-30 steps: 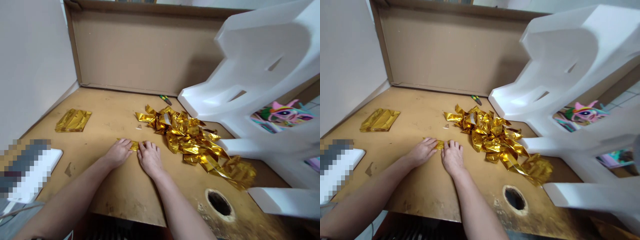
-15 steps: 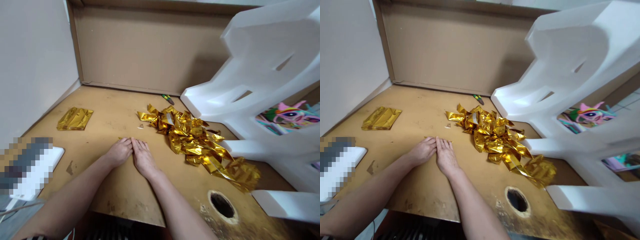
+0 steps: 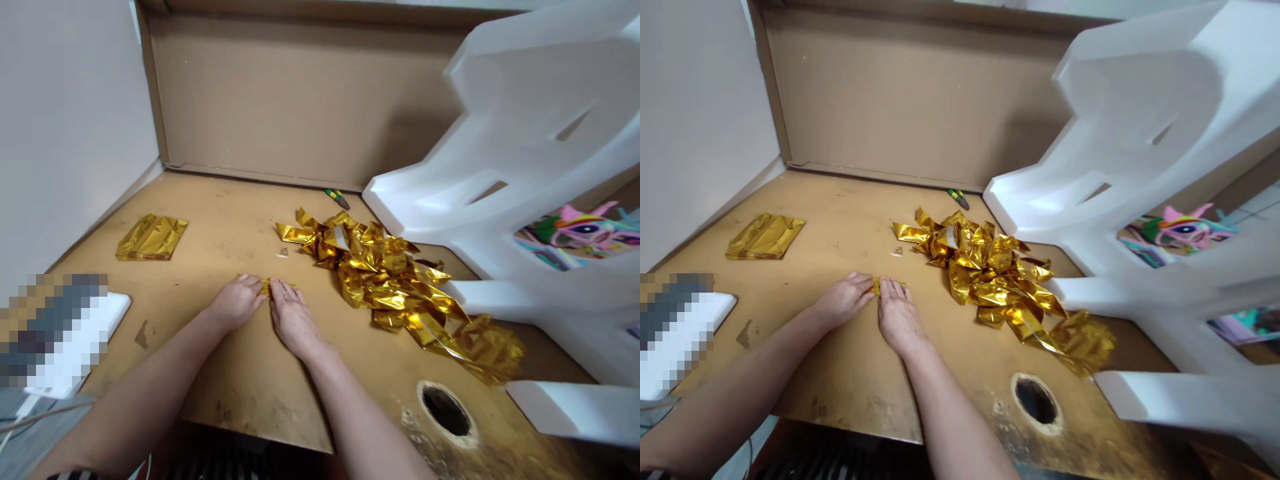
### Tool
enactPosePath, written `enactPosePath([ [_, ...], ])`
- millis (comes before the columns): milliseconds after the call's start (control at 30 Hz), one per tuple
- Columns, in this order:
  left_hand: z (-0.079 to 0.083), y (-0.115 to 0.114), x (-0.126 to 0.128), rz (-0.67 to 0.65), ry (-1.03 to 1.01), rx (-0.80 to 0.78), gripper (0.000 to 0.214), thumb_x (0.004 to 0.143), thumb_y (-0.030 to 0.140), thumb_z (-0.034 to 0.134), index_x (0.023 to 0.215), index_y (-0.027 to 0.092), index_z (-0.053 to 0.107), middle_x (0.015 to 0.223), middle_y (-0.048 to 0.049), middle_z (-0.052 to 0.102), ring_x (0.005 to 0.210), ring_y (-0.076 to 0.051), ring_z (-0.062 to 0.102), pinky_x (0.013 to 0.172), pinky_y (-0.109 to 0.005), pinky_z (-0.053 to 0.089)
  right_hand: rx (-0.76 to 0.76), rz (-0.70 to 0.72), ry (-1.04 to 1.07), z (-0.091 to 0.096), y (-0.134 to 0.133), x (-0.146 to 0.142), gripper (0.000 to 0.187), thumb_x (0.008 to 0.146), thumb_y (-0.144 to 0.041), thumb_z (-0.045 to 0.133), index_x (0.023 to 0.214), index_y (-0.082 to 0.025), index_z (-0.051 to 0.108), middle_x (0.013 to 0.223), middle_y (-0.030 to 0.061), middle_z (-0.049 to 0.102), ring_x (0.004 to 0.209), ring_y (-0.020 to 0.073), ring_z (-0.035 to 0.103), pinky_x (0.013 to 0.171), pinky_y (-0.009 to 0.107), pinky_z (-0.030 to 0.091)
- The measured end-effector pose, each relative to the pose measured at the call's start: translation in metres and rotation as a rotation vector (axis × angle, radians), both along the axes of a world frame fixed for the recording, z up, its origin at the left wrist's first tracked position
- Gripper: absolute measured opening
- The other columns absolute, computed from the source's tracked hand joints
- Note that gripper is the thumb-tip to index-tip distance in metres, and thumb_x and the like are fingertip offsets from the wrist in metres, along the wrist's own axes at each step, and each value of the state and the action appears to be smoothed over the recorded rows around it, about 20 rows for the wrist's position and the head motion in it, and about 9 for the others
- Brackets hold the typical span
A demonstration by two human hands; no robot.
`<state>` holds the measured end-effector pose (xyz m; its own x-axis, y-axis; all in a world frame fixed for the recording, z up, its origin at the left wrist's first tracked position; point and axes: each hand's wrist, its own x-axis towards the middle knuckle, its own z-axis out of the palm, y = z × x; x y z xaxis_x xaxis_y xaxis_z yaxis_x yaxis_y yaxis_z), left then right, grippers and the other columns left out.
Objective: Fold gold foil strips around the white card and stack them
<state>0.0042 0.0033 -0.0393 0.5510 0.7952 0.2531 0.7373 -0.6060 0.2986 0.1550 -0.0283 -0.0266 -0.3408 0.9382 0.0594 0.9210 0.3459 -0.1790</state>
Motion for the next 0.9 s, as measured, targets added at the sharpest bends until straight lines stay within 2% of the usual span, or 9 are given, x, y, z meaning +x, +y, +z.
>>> enactPosePath([
  [167,0.005,0.002,-0.004,0.032,0.025,-0.010,0.026,0.090,0.024,0.038,0.091,0.016,0.063,0.092,-0.0076,0.064,0.087,-0.019,0.056,0.080,-0.032,0.046,0.007,-0.038,0.012,0.002,-0.001,0.006,0.047,0.090,-0.016,0.026,0.134,-0.006,0.039,0.133,0.0181,0.047,0.128,0.0224,0.038,0.103,0.042,0.033],
  [333,0.003,0.005,-0.008,0.082,0.003,0.003,0.027,0.090,0.021,0.038,0.087,0.015,0.064,0.090,-0.0074,0.066,0.086,-0.019,0.058,0.082,-0.032,0.046,-0.013,-0.092,0.048,0.006,0.001,0.014,0.045,0.091,-0.019,0.027,0.131,-0.006,0.042,0.128,0.0172,0.053,0.124,0.0223,0.043,0.102,0.038,0.034],
  [667,-0.003,0.015,-0.019,0.173,0.035,0.035,0.023,0.088,0.024,0.047,0.074,0.015,0.063,0.080,-0.0070,0.064,0.081,-0.019,0.057,0.074,-0.031,0.047,0.082,-0.224,0.095,0.002,0.010,0.021,0.033,0.090,-0.021,0.035,0.113,-0.024,0.058,0.107,0.0048,0.067,0.101,0.0186,0.060,0.083,0.028,0.044],
  [900,0.002,0.016,-0.017,0.277,0.029,0.004,0.016,0.084,0.024,0.055,0.073,0.016,0.062,0.083,-0.0069,0.062,0.085,-0.020,0.056,0.074,-0.030,0.045,0.136,-0.236,0.035,0.004,0.015,0.015,0.025,0.086,-0.016,0.042,0.095,-0.022,0.065,0.089,0.0060,0.069,0.086,0.0196,0.060,0.073,0.026,0.042],
])
